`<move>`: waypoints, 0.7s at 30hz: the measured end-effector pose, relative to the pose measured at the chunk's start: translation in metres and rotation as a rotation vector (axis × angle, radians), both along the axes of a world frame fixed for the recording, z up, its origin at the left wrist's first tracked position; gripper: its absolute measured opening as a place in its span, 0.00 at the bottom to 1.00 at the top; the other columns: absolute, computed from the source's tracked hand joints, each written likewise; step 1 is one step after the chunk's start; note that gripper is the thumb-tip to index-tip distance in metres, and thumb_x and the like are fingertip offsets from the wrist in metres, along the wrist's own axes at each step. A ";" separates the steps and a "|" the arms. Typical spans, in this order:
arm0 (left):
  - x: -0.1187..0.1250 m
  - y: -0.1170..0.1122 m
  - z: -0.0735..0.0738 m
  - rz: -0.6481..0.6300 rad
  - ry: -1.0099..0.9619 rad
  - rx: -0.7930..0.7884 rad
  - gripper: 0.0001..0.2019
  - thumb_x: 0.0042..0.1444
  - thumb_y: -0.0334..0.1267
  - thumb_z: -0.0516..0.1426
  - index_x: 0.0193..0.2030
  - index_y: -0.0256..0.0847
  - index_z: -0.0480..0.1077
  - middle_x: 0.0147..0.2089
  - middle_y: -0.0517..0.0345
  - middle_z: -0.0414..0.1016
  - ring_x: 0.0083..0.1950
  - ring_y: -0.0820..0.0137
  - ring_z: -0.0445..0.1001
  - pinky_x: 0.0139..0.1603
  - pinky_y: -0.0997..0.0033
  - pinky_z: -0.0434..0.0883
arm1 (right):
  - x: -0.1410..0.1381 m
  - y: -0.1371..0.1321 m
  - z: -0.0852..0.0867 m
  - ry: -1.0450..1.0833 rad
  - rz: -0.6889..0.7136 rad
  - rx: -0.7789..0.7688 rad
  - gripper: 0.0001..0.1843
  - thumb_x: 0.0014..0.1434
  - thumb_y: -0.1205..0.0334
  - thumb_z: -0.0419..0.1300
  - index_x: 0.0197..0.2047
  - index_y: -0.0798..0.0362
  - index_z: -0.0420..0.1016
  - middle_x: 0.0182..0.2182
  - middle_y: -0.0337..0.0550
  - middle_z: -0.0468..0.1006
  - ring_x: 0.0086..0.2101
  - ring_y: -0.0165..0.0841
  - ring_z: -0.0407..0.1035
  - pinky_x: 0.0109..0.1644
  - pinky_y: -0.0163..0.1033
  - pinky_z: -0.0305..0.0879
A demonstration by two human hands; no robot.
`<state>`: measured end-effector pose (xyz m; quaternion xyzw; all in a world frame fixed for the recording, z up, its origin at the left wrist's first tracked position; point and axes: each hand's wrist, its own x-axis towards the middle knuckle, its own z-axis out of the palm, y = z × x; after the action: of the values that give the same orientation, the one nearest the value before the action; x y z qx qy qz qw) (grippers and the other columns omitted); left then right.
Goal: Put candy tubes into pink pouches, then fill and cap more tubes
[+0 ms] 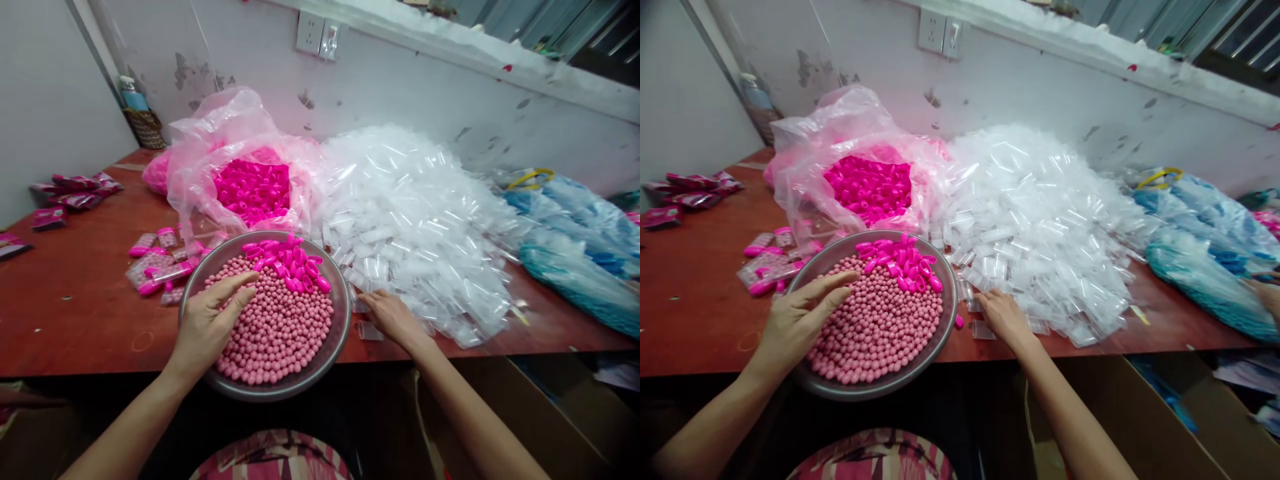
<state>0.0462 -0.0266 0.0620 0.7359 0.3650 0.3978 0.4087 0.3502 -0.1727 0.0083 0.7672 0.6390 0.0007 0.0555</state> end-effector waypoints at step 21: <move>0.006 -0.032 0.005 -0.334 -0.277 -0.550 0.09 0.49 0.38 0.58 0.35 0.33 0.72 0.27 0.58 0.71 0.28 0.73 0.70 0.32 0.74 0.69 | -0.102 0.049 0.086 0.620 0.465 0.342 0.14 0.54 0.60 0.59 0.45 0.47 0.71 0.40 0.44 0.77 0.37 0.36 0.72 0.42 0.40 0.68</move>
<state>0.0523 -0.0586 0.0670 0.5869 0.2741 0.3084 0.6966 0.2487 -0.1232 0.0943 0.5645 0.7723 -0.1115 -0.2691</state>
